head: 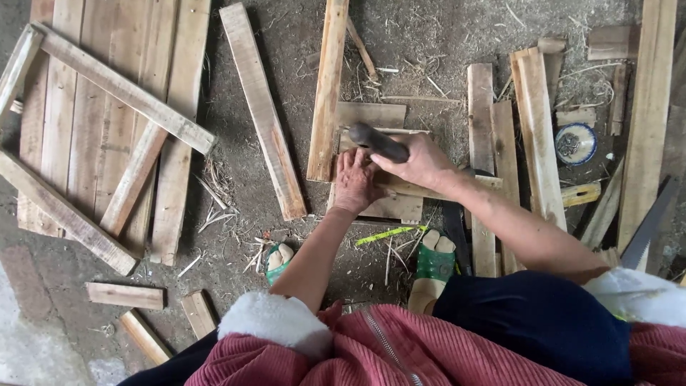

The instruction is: Assembling wooden components by aligning planks and hammering them together on a workshop floor.

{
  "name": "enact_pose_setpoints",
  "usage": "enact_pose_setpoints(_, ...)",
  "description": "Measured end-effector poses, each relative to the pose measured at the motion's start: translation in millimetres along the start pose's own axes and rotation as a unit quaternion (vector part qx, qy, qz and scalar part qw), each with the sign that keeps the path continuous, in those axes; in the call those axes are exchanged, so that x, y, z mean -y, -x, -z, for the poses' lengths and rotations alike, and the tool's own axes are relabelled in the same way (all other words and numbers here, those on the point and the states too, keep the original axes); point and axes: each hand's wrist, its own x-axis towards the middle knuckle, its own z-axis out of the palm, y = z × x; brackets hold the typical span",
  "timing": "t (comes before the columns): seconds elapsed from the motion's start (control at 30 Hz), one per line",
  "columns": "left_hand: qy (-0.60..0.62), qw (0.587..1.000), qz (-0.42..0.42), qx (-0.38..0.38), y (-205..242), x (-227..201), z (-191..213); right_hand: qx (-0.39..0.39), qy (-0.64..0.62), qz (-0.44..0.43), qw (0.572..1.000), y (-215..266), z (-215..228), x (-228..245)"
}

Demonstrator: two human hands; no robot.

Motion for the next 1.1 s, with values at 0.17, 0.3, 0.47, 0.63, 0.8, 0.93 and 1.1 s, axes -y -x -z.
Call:
enact_pose_setpoints(0.17,0.000,1.000,0.021,0.017,0.2,-5.7,12.8,0.019,0.019,0.034,0.999,-20.2,-37.1,-45.8)
enact_pose_setpoints(0.3,-0.037,0.998,0.031,0.028,-5.9,-3.5,-6.8,0.019,0.049,0.045,0.998,-28.0,-42.2,-42.9)
enact_pose_setpoints(0.47,-0.019,1.000,0.003,0.019,-2.4,2.0,-4.4,0.012,0.068,-0.070,0.995,-21.0,-27.9,-33.2)
enact_pose_setpoints(0.63,0.016,1.000,-0.019,0.004,2.9,5.8,1.9,-0.028,0.053,-0.136,0.989,-17.7,-12.3,-57.7)
enact_pose_setpoints(0.8,-0.033,0.999,0.002,0.022,0.8,-0.7,-0.8,0.021,0.000,-0.081,0.996,-12.8,-28.2,-40.3)
enact_pose_setpoints(0.93,0.067,0.995,0.039,0.070,-30.9,11.1,-93.5,0.047,0.031,0.023,0.998,-18.3,-35.6,-37.8)
enact_pose_setpoints(1.1,0.000,1.000,0.010,0.011,-13.9,12.6,-29.4,0.074,0.067,0.092,0.991,-22.8,-38.6,-9.9)
